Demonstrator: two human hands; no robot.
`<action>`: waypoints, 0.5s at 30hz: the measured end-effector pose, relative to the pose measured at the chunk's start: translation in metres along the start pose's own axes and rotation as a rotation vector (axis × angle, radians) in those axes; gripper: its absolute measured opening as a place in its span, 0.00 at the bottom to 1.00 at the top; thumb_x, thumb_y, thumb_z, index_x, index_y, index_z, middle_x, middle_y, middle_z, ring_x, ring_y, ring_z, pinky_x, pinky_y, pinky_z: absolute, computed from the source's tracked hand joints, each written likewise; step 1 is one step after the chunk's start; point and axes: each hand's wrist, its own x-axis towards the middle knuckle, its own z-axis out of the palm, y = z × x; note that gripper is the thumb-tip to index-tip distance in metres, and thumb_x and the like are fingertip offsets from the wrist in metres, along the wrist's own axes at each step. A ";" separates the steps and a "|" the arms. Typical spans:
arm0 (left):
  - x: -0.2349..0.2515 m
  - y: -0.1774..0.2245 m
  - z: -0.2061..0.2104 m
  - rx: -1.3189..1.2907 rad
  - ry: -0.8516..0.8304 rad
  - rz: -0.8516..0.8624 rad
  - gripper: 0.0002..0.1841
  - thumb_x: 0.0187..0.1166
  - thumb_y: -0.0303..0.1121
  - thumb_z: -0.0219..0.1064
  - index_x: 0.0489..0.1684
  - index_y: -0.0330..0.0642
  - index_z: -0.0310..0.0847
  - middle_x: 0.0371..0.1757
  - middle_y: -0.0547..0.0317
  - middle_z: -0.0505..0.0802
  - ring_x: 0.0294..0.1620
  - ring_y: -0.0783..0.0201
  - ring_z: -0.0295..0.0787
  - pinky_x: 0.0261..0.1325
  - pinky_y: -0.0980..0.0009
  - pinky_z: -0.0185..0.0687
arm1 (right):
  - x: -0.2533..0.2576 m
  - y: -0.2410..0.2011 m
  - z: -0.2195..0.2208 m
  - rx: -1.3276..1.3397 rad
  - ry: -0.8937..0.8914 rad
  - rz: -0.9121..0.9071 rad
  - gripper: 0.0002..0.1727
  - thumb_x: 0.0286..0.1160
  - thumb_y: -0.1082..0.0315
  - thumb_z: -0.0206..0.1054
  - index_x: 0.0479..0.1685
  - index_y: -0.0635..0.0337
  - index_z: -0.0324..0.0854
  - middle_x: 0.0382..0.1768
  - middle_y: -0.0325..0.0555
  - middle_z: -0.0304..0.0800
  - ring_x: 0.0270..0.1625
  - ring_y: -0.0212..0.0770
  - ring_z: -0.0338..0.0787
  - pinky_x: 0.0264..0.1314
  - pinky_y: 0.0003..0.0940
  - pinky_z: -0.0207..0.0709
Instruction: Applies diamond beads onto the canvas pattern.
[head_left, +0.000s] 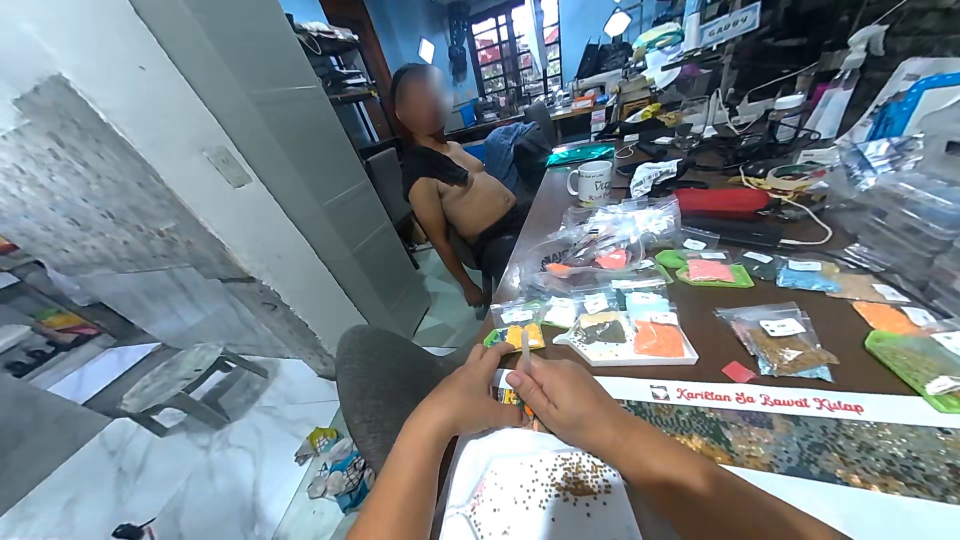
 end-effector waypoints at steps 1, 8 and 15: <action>0.000 0.000 0.000 -0.001 0.001 0.001 0.50 0.62 0.40 0.84 0.90 0.54 0.57 0.82 0.45 0.70 0.71 0.51 0.78 0.69 0.49 0.78 | 0.000 0.000 0.000 0.002 -0.002 0.001 0.26 0.93 0.52 0.49 0.34 0.62 0.79 0.20 0.42 0.74 0.26 0.38 0.78 0.32 0.35 0.72; 0.000 0.000 0.000 -0.004 0.000 -0.003 0.50 0.63 0.40 0.84 0.90 0.54 0.57 0.83 0.46 0.69 0.71 0.52 0.79 0.69 0.49 0.78 | -0.001 0.001 0.002 -0.029 0.023 -0.055 0.25 0.92 0.52 0.50 0.34 0.63 0.80 0.19 0.43 0.75 0.25 0.38 0.79 0.30 0.34 0.73; 0.000 0.001 0.000 0.000 0.000 -0.003 0.51 0.62 0.40 0.84 0.91 0.54 0.56 0.83 0.46 0.69 0.73 0.51 0.77 0.71 0.49 0.77 | -0.002 0.001 0.004 -0.067 0.102 -0.125 0.25 0.91 0.53 0.51 0.32 0.62 0.81 0.18 0.43 0.76 0.24 0.38 0.80 0.29 0.33 0.74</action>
